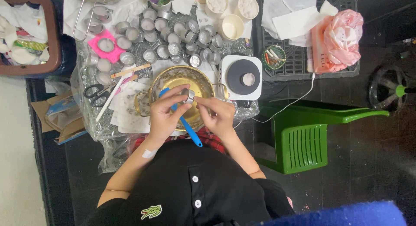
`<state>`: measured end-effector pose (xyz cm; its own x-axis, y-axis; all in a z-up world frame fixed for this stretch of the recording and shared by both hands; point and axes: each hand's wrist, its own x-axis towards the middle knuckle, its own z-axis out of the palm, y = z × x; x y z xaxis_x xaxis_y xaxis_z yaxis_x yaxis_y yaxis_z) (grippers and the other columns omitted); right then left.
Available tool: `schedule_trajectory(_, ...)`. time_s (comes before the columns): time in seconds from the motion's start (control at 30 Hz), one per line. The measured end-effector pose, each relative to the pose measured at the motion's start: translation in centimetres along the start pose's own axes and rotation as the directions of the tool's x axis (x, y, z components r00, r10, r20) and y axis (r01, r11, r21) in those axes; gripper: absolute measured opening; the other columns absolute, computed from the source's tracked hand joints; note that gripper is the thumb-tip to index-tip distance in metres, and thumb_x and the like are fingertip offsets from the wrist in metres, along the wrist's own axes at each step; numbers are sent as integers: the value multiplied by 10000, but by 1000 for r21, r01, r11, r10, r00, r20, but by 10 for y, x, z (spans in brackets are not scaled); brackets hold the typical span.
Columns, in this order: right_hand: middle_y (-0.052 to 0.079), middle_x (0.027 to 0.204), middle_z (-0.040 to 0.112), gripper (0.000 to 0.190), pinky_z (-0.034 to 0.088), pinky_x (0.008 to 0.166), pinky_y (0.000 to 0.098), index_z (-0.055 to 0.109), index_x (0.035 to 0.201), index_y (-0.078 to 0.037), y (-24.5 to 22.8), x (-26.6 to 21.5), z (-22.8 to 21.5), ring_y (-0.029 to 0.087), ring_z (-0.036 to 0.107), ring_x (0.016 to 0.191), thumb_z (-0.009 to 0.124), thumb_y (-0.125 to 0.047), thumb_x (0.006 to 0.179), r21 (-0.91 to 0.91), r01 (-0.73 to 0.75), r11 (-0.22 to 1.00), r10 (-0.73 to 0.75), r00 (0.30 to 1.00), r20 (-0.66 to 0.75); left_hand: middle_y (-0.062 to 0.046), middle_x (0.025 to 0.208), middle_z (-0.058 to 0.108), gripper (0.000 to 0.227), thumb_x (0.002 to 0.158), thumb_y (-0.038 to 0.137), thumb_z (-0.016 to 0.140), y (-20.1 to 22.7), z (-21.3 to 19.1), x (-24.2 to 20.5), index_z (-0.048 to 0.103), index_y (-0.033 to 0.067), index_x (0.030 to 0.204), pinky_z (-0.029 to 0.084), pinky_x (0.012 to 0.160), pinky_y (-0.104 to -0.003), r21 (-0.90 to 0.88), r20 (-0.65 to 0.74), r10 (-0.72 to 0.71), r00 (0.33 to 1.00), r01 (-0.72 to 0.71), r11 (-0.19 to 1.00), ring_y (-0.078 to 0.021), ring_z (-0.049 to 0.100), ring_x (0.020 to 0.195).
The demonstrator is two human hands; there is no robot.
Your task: Preparing wicks and placing them into metal candle tins.
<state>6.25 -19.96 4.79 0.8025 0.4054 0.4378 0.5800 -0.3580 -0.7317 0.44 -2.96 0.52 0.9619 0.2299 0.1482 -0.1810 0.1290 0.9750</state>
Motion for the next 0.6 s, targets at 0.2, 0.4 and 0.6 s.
schedule_trajectory(0.2, 36, 750, 714, 248, 383, 484, 253, 781, 1082, -115, 7, -2, 3, 93, 545, 501, 753, 15, 873, 37, -44, 998, 44, 999, 7, -149, 1412, 643, 234, 923, -9, 752, -2, 2, 2, 722, -31, 1154, 528, 1055, -331, 2, -8, -5, 1000, 5, 1000, -212, 647, 1263)
schedule_trajectory(0.4, 37, 766, 727, 219, 418, 514, 231, 775, 1097, -107, 13, -6, 9, 63, 596, 550, 749, -8, 903, 33, -52, 998, 51, 998, 34, -147, 1394, 661, 240, 925, 4, 760, -6, -2, 6, 726, -23, 1161, 530, 1063, -337, 48, -10, -10, 1000, 10, 999, -220, 648, 1276)
schedule_trajectory(0.6, 48, 936, 714, 128, 544, 744, 252, 676, 1178, -15, 56, -42, 19, 99, 695, 836, 613, -28, 1068, 599, -265, 756, 275, 958, 77, -142, 1369, 676, 268, 903, 3, 778, -12, -12, 10, 737, -7, 1168, 520, 1066, -348, 125, 9, 18, 1000, -19, 992, -224, 642, 1278)
